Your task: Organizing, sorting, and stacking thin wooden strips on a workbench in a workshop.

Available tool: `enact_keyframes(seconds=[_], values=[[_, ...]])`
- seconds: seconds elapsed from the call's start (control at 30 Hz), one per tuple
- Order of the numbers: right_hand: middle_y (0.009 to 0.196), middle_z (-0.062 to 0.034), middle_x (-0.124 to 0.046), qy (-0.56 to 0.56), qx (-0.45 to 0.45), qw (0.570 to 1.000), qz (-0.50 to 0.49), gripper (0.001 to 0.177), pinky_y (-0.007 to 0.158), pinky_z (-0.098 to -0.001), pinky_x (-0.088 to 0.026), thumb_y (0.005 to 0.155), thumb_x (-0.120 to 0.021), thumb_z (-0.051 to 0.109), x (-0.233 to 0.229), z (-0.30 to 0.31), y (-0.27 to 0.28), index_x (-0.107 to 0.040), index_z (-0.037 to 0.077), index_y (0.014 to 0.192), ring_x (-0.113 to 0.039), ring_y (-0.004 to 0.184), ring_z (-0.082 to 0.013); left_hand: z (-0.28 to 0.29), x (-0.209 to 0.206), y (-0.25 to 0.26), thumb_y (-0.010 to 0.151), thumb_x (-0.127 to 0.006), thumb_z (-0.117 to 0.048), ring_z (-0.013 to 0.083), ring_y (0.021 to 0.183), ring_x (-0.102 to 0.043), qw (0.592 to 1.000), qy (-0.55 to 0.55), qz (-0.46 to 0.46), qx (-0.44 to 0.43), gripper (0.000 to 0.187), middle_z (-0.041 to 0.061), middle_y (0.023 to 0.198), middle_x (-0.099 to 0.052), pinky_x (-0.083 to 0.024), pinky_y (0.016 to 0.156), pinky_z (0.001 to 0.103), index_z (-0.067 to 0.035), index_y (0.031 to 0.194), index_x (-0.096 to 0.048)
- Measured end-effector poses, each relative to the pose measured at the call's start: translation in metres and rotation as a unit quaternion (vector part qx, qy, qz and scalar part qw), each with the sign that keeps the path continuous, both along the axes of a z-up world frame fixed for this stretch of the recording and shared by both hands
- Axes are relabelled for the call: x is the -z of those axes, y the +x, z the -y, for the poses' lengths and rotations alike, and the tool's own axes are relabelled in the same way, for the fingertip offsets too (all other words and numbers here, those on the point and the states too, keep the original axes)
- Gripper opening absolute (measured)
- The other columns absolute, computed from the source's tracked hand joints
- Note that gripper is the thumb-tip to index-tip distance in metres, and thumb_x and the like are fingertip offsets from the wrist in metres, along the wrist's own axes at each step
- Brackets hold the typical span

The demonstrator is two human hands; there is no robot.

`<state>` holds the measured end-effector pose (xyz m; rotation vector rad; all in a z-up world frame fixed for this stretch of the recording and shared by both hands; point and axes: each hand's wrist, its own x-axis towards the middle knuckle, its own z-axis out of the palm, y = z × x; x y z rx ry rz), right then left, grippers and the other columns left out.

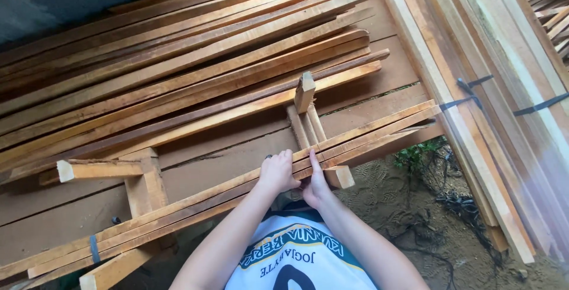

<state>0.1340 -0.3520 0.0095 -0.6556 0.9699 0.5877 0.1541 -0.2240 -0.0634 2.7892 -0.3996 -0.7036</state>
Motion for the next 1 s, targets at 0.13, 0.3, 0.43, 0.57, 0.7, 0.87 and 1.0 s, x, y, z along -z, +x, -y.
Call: enact_keyframes(seconds=[0.13, 0.3, 0.43, 0.57, 0.7, 0.87, 1.0], values=[[0.167, -0.0213, -0.029, 0.004, 0.009, 1.000, 0.009, 0.110, 0.123, -0.0525, -0.028, 0.083, -0.066, 0.076, 0.006, 0.002, 0.005, -0.029, 0.008, 0.161, -0.034, 0.151, -0.0377, -0.004, -0.013, 0.006, 0.058, -0.078, -0.063, 0.0359, 0.101, -0.072, 1.000, -0.012, -0.007, 0.007, 0.077, 0.010, 0.105, -0.069, -0.058, 0.085, 0.049, -0.011, 0.110, -0.052], [0.165, -0.0226, -0.033, -0.024, -0.062, 0.998, -0.005, 0.111, 0.123, -0.0546, -0.024, 0.081, -0.062, 0.081, -0.015, 0.002, 0.001, -0.034, 0.007, 0.159, -0.036, 0.150, -0.0393, 0.001, 0.004, -0.006, 0.054, -0.079, -0.065, 0.0319, 0.098, -0.073, 0.998, -0.012, 0.046, -0.027, 0.080, 0.005, 0.103, -0.068, -0.057, 0.086, 0.045, -0.015, 0.111, -0.055], [0.164, -0.0299, -0.027, -0.049, -0.156, 0.986, 0.012, 0.120, 0.126, -0.0585, -0.015, 0.081, -0.059, 0.084, -0.022, 0.009, -0.010, -0.029, -0.003, 0.158, -0.024, 0.154, -0.0466, -0.016, -0.037, -0.020, 0.059, -0.081, -0.057, 0.0335, 0.109, -0.069, 0.994, -0.071, 0.066, -0.043, 0.086, 0.008, 0.115, -0.067, -0.053, 0.095, 0.045, -0.012, 0.129, -0.057], [0.113, -0.0115, -0.079, -0.207, -0.429, 0.872, 0.117, 0.061, 0.102, -0.0462, -0.049, 0.092, -0.060, 0.069, 0.022, 0.018, -0.036, -0.081, 0.014, 0.111, -0.071, 0.118, -0.0299, -0.067, -0.083, -0.055, 0.074, -0.084, -0.046, 0.0296, 0.140, -0.047, 0.977, -0.176, 0.082, -0.091, 0.083, 0.006, 0.144, -0.055, -0.026, 0.119, 0.053, -0.014, 0.143, -0.050], [0.098, 0.0046, -0.083, -0.403, -0.516, 0.669, 0.353, 0.038, 0.088, -0.0344, -0.059, 0.087, -0.077, 0.048, -0.036, -0.020, -0.025, -0.076, 0.029, 0.119, -0.075, 0.105, -0.0172, -0.142, -0.084, -0.102, 0.068, -0.091, -0.052, 0.0331, 0.146, -0.037, 0.988, -0.063, 0.095, -0.107, 0.104, 0.008, 0.155, -0.046, -0.021, 0.122, 0.057, -0.013, 0.151, -0.042], [0.136, 0.0023, -0.064, -0.495, -0.596, 0.326, 0.542, 0.076, 0.103, -0.0427, -0.042, 0.073, -0.078, 0.063, -0.025, -0.093, -0.001, -0.060, 0.023, 0.135, -0.054, 0.127, -0.0235, -0.197, -0.050, -0.111, 0.062, -0.090, -0.047, 0.0238, 0.136, -0.048, 0.991, 0.058, 0.044, -0.115, 0.099, -0.002, 0.146, -0.050, -0.033, 0.115, 0.052, -0.021, 0.146, -0.045], [0.127, -0.0042, -0.066, -0.453, -0.661, 0.174, 0.572, 0.091, 0.109, -0.0427, -0.042, 0.057, -0.077, 0.063, -0.010, -0.139, 0.008, -0.058, 0.014, 0.132, -0.055, 0.131, -0.0252, -0.204, -0.017, -0.110, 0.049, -0.084, -0.055, 0.0176, 0.110, -0.063, 0.990, 0.060, 0.064, -0.113, 0.084, -0.008, 0.113, -0.060, -0.049, 0.094, 0.040, -0.027, 0.124, -0.056]])
